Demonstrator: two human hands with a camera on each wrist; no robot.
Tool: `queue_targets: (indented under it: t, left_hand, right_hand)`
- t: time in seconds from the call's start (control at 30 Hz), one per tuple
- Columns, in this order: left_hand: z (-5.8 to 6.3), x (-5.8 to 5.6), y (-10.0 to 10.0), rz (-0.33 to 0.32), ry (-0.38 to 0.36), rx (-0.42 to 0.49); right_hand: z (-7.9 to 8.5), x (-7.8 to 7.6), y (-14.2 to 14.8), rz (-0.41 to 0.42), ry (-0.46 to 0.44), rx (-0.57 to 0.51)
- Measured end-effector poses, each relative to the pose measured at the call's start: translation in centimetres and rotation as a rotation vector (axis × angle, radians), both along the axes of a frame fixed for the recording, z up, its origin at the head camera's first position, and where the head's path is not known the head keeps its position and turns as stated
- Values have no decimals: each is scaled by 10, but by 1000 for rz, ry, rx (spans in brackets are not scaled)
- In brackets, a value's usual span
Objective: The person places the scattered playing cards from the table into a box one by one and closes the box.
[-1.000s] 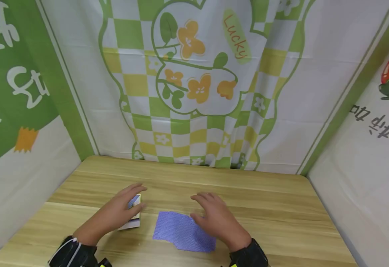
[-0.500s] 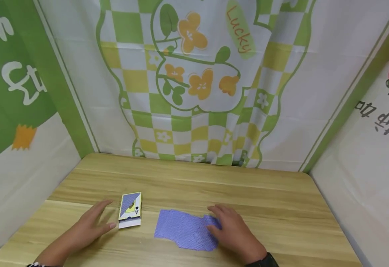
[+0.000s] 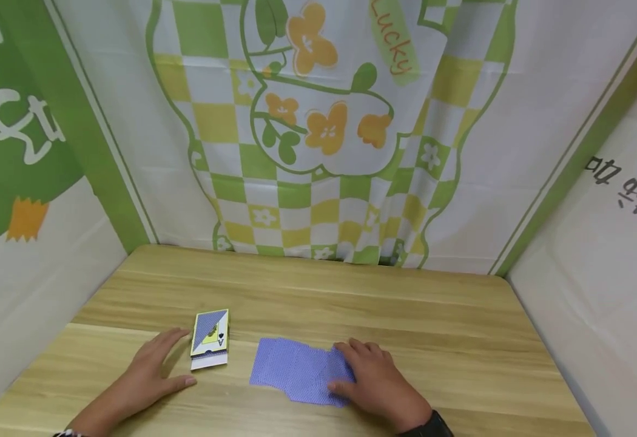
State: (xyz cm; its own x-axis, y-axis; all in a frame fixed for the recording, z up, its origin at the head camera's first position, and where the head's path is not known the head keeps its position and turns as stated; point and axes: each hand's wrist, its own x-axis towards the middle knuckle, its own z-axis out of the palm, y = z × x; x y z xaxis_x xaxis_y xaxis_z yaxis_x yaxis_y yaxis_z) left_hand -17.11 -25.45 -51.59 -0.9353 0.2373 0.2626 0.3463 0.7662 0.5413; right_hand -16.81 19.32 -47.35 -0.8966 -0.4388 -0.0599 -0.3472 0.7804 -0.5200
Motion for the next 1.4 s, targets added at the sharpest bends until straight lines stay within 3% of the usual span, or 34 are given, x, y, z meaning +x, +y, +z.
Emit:
queue_targets:
  t: [0.13,0.4,0.63,0.9,1.17,1.4]
  left_hand:
    - [0,-3,4,9,19,-3]
    - [-1,-12,14,12,-45,-4]
    - [-4,-22,21,-6,-37,-41]
    - [0,-36,19,-24,-51,49]
    - [6,-50,3,-119,-232,60]
    - [3,-49,2,-139,-211,87]
  right_hand:
    - [3,1,-4,31,14,13]
    - [0,-1,-12,75,23,22]
    - [-2,0,-17,105,11,47]
    - [-2,2,-20,99,45,92]
    - [-1,3,-24,101,58,100]
    - [-1,2,-21,98,57,103]
